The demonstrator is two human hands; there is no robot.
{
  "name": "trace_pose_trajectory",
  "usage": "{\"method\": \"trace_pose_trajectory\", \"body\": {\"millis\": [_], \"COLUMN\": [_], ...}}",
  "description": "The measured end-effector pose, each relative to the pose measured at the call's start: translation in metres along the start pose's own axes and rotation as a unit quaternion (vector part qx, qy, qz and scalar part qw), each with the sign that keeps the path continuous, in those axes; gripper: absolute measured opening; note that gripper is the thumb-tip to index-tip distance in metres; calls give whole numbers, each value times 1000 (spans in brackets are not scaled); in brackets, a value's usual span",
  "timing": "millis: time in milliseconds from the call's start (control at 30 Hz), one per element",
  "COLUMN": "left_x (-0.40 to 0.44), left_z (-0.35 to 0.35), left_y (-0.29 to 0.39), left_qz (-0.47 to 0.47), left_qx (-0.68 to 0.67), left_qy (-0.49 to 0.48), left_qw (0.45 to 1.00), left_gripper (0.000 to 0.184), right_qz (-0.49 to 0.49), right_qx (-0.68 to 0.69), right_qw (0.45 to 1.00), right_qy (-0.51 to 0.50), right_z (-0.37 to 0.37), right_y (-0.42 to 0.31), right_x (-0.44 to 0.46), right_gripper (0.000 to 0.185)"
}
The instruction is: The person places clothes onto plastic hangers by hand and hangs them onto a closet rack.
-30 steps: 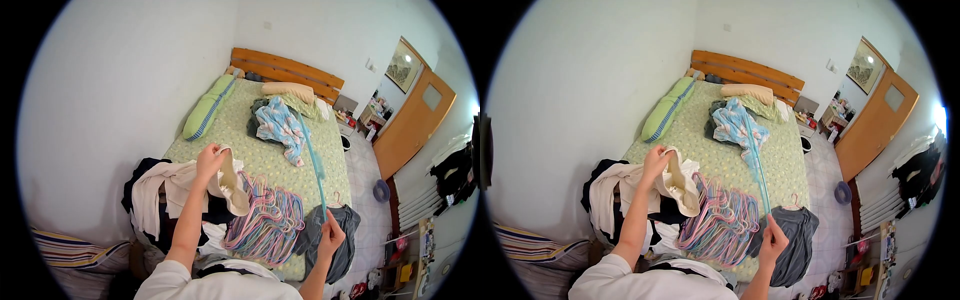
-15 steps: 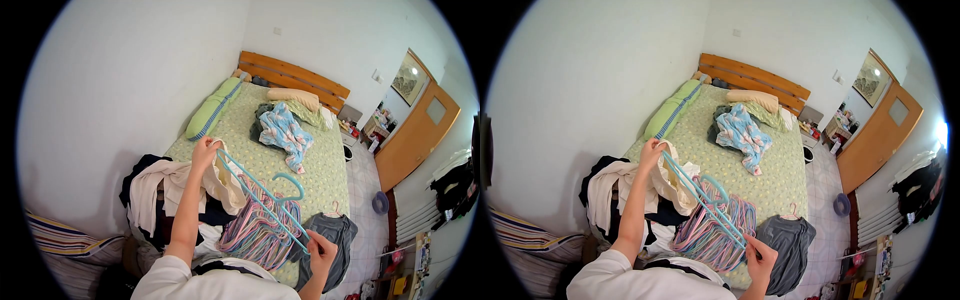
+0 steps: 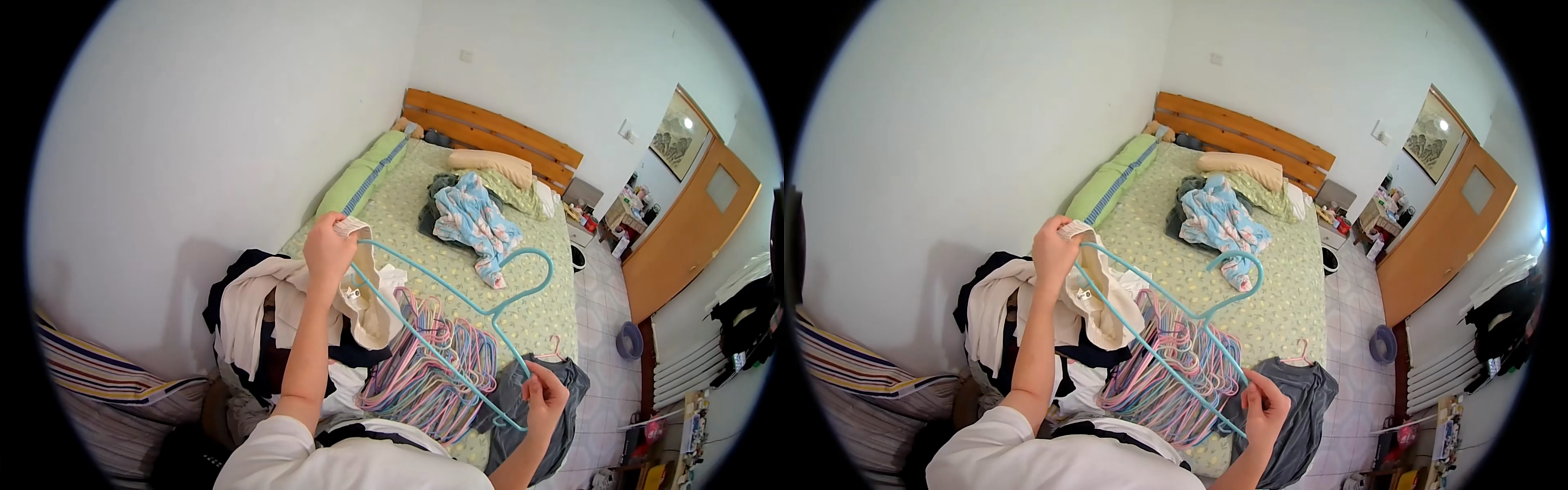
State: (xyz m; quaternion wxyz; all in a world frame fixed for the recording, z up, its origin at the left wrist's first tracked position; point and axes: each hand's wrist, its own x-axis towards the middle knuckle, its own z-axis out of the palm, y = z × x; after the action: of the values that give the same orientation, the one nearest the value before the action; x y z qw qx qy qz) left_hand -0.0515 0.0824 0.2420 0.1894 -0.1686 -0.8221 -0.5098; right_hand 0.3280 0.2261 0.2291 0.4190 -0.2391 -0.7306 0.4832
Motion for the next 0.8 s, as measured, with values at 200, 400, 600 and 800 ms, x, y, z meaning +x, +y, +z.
{"method": "trace_pose_trajectory", "body": {"millis": [200, 400, 600, 800], "left_x": [9, 15, 12, -11], "left_z": [-11, -9, -18, -15], "left_y": [-6, -32, -29, 3], "left_qz": [-29, -51, -88, -6], "left_qx": [-207, -300, -333, -258], "left_qy": [-53, -122, -162, -190], "left_qw": [976, 945, 925, 947], "left_gripper": [26, 25, 28, 30], "right_qz": [-27, -98, -121, -139], "right_qx": [-3, -45, -98, -164], "right_qw": [1000, 994, 988, 976], "right_qy": [17, 14, -2, -39], "right_z": [-3, -6, -5, 33], "right_y": [-9, -25, -38, -41], "right_x": [-5, 0, 9, 4], "right_gripper": [19, 19, 21, 26]}}
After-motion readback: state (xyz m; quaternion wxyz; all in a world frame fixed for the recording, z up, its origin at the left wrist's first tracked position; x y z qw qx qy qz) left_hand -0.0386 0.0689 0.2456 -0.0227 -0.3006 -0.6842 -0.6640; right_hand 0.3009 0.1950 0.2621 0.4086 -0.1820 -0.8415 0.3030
